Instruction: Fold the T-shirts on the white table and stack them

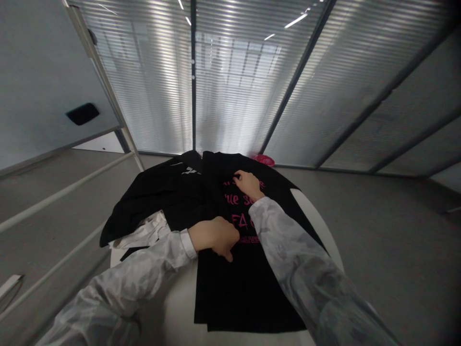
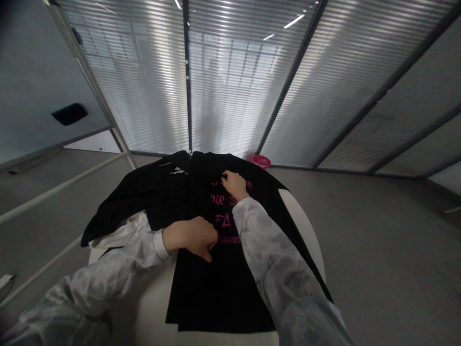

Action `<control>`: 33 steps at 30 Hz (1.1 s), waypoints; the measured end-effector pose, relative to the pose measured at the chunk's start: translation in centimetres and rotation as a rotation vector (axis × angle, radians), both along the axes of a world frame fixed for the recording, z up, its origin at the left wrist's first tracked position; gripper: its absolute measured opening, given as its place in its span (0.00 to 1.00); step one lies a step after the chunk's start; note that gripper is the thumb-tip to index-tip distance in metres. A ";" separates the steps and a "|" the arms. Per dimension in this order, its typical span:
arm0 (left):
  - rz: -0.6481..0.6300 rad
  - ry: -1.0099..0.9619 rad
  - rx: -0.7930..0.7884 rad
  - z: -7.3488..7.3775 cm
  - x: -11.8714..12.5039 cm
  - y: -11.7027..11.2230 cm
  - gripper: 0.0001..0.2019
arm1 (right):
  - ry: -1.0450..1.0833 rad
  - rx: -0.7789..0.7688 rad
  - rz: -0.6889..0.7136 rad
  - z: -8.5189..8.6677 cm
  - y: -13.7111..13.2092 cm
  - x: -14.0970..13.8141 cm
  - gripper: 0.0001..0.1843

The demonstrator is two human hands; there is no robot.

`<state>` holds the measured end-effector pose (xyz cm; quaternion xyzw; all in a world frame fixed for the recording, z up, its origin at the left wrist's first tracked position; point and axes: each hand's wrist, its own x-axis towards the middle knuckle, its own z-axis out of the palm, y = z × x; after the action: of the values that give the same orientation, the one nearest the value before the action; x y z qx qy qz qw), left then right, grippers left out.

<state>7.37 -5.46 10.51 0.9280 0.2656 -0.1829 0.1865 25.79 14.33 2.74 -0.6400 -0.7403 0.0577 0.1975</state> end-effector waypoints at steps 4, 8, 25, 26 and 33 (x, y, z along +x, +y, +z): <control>-0.035 0.005 -0.061 -0.6 -0.1 0.1 0.10 | 0.200 0.117 -0.037 0.4 1.7 0.2 0.15; -0.027 -0.056 -0.055 -1.0 -0.1 0.2 0.08 | 0.387 0.220 -0.150 0.5 3.2 1.1 0.21; 0.130 -0.271 -0.024 0.3 -2.5 3.7 0.15 | 0.055 0.245 -0.293 -0.7 2.1 1.7 0.32; 0.216 -0.301 0.034 0.2 -3.1 4.6 0.16 | 0.007 0.255 -0.271 -0.8 2.0 1.5 0.33; 0.771 -0.534 0.545 -4.1 -6.3 9.8 0.14 | 0.030 0.238 0.018 -0.2 4.9 -0.5 0.23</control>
<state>1.10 4.32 6.37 0.7923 0.5679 0.2164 0.0534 25.27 19.23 2.58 -0.6044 -0.7447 -0.0192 0.2824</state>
